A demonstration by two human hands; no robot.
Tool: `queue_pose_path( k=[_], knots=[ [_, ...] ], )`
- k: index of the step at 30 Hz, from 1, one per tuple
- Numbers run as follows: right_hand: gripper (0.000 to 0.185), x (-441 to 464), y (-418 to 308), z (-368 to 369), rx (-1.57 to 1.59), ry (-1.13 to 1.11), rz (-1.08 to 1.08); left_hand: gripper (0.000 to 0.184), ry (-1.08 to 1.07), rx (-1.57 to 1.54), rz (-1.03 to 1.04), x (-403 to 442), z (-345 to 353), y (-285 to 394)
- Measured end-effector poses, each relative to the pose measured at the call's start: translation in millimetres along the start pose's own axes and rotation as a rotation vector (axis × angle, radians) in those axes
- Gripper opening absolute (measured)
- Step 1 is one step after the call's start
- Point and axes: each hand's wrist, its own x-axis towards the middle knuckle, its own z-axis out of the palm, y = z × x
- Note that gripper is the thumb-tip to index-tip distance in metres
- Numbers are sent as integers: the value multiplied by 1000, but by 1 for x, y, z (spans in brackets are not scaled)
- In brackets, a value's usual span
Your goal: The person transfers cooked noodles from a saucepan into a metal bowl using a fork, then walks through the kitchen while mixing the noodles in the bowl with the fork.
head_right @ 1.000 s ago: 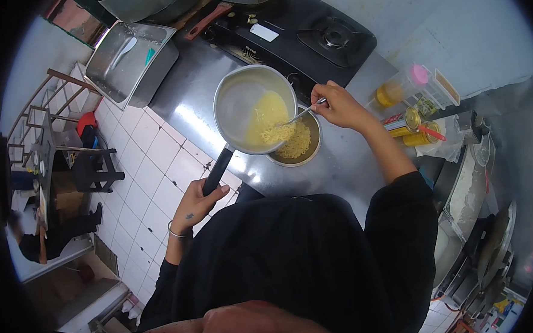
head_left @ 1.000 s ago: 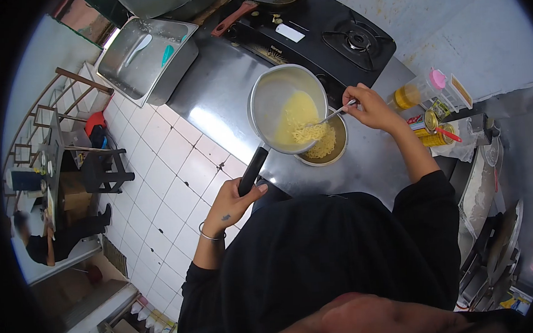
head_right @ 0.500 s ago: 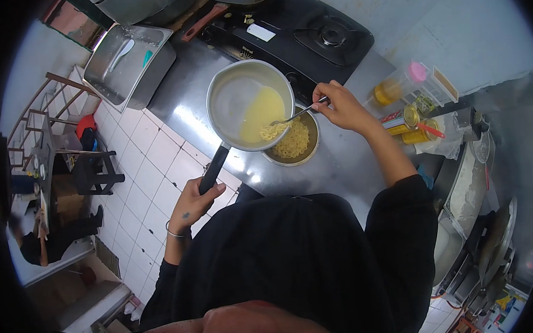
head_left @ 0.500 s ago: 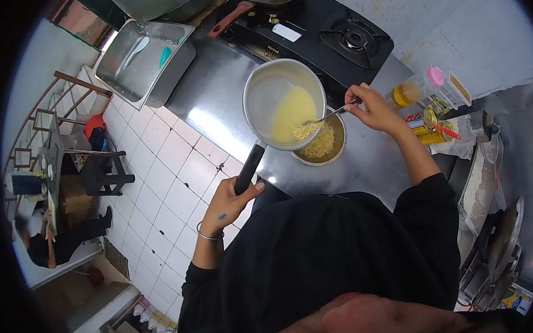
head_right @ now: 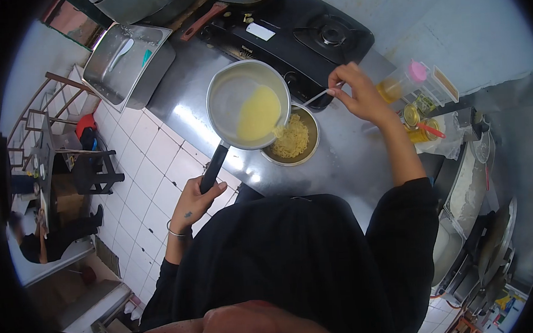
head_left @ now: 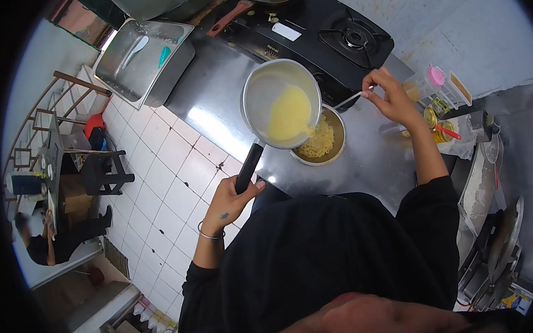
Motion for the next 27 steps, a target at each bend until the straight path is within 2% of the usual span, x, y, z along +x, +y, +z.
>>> queue_pose_path(
  k=[2,5,8,11,20,23,27],
  knots=[
    [10,10,-12,5,-71,75,-4,38,-7,-17,0,-1,0,2],
    [11,21,-24,26,-466,213,-175,39,-7,-21,6,-2,2,6],
    [13,22,-31,45,-667,174,-264,39,-7,-6,7,-2,2,8],
    [13,22,-35,47,-560,130,-187,39,2,3,12,-2,3,6],
    [9,-12,-14,72,52,-37,250,43,3,9,2,-3,1,7],
    [8,-20,-19,78,171,-74,333,41,3,-7,0,-3,1,6],
    [9,-22,-27,80,210,-73,318,40,9,-28,10,-3,2,7]
  ],
)
